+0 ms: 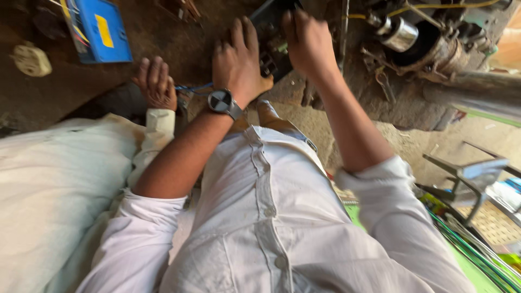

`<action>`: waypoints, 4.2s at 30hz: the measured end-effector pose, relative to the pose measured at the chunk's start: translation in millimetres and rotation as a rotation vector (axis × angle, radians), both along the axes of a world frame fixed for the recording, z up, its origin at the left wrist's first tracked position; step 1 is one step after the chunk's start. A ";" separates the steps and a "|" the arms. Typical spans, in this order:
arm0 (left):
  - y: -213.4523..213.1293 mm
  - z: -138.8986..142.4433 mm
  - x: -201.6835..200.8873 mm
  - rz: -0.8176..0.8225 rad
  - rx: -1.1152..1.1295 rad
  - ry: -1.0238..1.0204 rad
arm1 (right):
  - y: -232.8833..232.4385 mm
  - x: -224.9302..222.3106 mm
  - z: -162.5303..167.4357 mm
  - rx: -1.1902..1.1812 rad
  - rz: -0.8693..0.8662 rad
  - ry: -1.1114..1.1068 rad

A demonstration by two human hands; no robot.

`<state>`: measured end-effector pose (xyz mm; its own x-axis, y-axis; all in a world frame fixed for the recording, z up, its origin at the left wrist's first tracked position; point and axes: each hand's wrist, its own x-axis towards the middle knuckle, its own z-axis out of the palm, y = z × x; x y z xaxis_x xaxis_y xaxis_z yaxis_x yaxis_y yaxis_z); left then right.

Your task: The person works on an electromagnetic contactor/starter unit at a workshop bench, holding the black housing and its internal coil and terminal components, fitting parts together by hand and tightening screws with a green-handled screwdriver. They reposition the unit on the bench and continue handling its terminals and wiring.

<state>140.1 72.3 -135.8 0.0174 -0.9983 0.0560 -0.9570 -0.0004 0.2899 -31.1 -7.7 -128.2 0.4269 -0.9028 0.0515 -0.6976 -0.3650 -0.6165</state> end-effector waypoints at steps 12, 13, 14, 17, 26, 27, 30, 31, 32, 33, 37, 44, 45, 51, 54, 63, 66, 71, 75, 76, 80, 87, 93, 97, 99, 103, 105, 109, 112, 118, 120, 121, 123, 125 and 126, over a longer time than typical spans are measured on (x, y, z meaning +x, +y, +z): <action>-8.2 16.4 6.3 0.037 0.091 -0.036 | 3.3 20.7 8.6 0.006 -0.083 0.081; -8.2 16.4 6.5 0.032 0.079 -0.056 | 2.3 22.2 9.8 0.032 -0.095 0.117; -8.3 16.4 6.6 0.034 0.081 -0.043 | 1.2 22.8 10.9 0.055 -0.109 0.156; -9.5 15.7 7.7 0.038 0.085 -0.030 | 1.2 22.0 12.7 0.071 -0.090 0.122; -7.9 14.8 7.2 0.044 0.090 -0.001 | 1.6 22.1 18.4 0.007 -0.046 0.089; -7.0 14.1 7.6 0.050 0.066 -0.003 | 1.1 22.6 19.2 0.054 -0.092 0.114; -4.1 11.3 8.4 0.029 0.084 0.025 | 2.4 21.9 21.1 0.105 -0.144 0.138; -4.7 9.9 8.6 0.024 0.107 0.039 | 1.9 21.3 21.0 0.071 -0.091 0.121; -3.5 8.6 9.0 0.033 0.124 0.020 | 3.8 20.9 19.9 0.049 -0.049 0.104; -4.4 7.3 7.9 0.036 0.129 0.011 | 4.2 19.9 19.1 0.032 -0.062 0.101; -6.5 2.7 5.7 0.055 0.000 -0.143 | 5.8 20.2 10.2 0.098 -0.107 0.167; -6.5 8.5 6.1 0.028 0.084 0.026 | 2.3 17.1 1.0 0.006 -0.082 0.217; -6.5 10.6 6.9 0.023 0.081 0.040 | 1.7 17.1 1.6 0.029 -0.079 0.222; -10.3 15.6 8.4 0.041 0.091 -0.001 | 2.7 20.6 10.2 0.057 -0.109 0.140; -10.2 12.4 6.9 0.047 0.077 0.011 | 4.0 21.7 12.6 0.068 -0.114 0.133; -11.3 13.4 3.6 0.059 0.024 -0.024 | -3.8 23.5 18.4 0.087 -0.086 0.072; -10.2 13.1 2.5 0.031 0.107 0.011 | -4.0 26.2 19.9 -0.008 -0.050 0.043; -5.3 6.0 1.3 -0.024 0.067 0.027 | 3.3 16.1 14.6 0.064 -0.080 0.052; -4.2 4.1 0.5 -0.022 0.047 0.028 | 6.6 10.4 5.6 0.034 -0.125 0.025; -4.7 4.7 0.0 -0.037 0.081 0.032 | 5.2 9.6 4.4 0.039 -0.139 0.038; -5.9 7.5 0.2 -0.007 0.117 0.002 | -3.2 10.0 4.9 0.034 -0.046 0.052; -2.9 6.2 2.4 -0.010 0.083 0.008 | 3.3 6.4 14.0 0.069 -0.059 0.076; -0.2 8.8 4.7 -0.021 0.075 0.043 | 2.8 10.8 16.1 0.245 -0.123 0.138; 3.9 15.3 6.8 -0.023 0.130 0.058 | 18.3 -35.9 44.9 0.502 -0.221 -0.338; 6.9 20.0 8.2 -0.039 0.117 0.055 | 26.8 -48.4 52.7 0.479 -0.263 -0.448; 9.4 31.5 11.0 -0.044 0.167 0.070 | 36.2 -49.5 61.3 0.440 -0.399 -0.474; 8.8 38.3 10.7 -0.045 0.180 0.100 | 37.1 -45.3 61.7 0.399 -0.347 -0.509; 3.5 49.3 7.8 -0.027 0.238 0.136 | 37.7 -50.7 59.1 0.250 -0.233 -0.175; -1.0 52.3 7.6 -0.035 0.275 0.115 | 38.6 -59.5 56.8 0.389 -0.186 -0.318; -4.3 50.9 7.0 -0.023 0.305 0.095 | 30.6 -53.4 59.0 0.305 -0.147 -0.244; -4.6 51.0 6.6 -0.022 0.298 0.090 | 28.1 -43.7 57.4 0.415 -0.112 -0.295; -4.8 51.2 6.2 -0.022 0.294 0.088 | 28.5 -38.0 55.8 0.469 -0.094 -0.319; -5.6 51.3 5.8 -0.015 0.304 0.100 | 31.3 -20.6 45.0 0.369 -0.008 -0.156; -6.5 51.4 5.9 -0.015 0.304 0.103 | 33.7 -14.3 41.1 0.322 0.041 -0.088; -6.8 51.5 6.1 -0.015 0.300 0.101 | 34.5 -11.6 39.8 0.327 0.049 -0.102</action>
